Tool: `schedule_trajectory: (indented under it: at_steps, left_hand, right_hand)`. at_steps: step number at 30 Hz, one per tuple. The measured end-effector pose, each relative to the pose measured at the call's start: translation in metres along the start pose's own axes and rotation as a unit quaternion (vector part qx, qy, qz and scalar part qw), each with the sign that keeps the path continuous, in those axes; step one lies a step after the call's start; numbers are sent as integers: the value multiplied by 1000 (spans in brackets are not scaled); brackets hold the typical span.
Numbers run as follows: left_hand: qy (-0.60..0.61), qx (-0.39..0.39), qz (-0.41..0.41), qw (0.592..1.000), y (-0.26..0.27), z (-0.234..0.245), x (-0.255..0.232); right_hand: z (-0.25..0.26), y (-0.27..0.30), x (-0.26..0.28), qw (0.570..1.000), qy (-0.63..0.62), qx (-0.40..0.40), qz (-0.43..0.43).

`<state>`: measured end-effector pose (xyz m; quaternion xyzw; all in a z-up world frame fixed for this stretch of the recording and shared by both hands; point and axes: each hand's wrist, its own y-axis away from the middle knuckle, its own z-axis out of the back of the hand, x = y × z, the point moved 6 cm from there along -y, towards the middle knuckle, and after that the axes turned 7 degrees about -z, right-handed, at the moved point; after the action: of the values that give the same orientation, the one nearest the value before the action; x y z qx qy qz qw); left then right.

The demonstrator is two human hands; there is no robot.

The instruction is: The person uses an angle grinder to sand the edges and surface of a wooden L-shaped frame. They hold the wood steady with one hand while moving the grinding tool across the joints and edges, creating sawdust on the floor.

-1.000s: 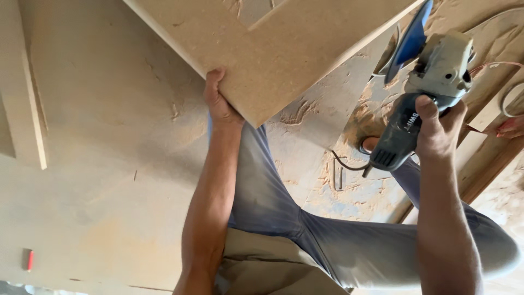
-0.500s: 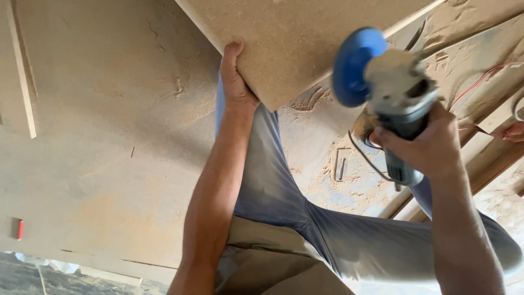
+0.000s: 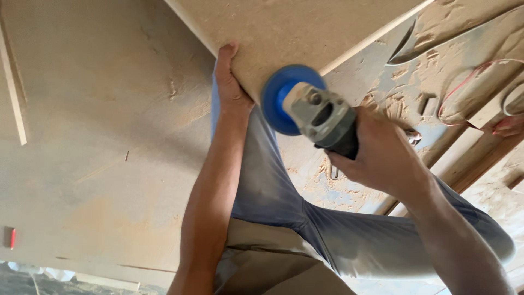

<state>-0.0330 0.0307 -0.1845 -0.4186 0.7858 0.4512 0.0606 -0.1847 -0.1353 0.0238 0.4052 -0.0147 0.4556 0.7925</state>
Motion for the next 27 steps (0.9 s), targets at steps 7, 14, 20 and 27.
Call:
schedule_trajectory:
  at_steps: [7,14,20,27]
  left_hand:
    - [-13,1,-18,1000,0,4,-1]
    - [-32,-15,-17,999,-1,4,0]
    - [-22,14,-18,999,1,3,-2]
    - [-23,2,-22,1000,1,4,-3]
  right_hand:
    - [9,-12,-89,992,3,-7,-124]
    - [77,-43,-246,978,-53,-193,-58]
    - [55,-24,-213,985,24,-147,-85]
    - [-5,3,-57,993,-18,56,-99]
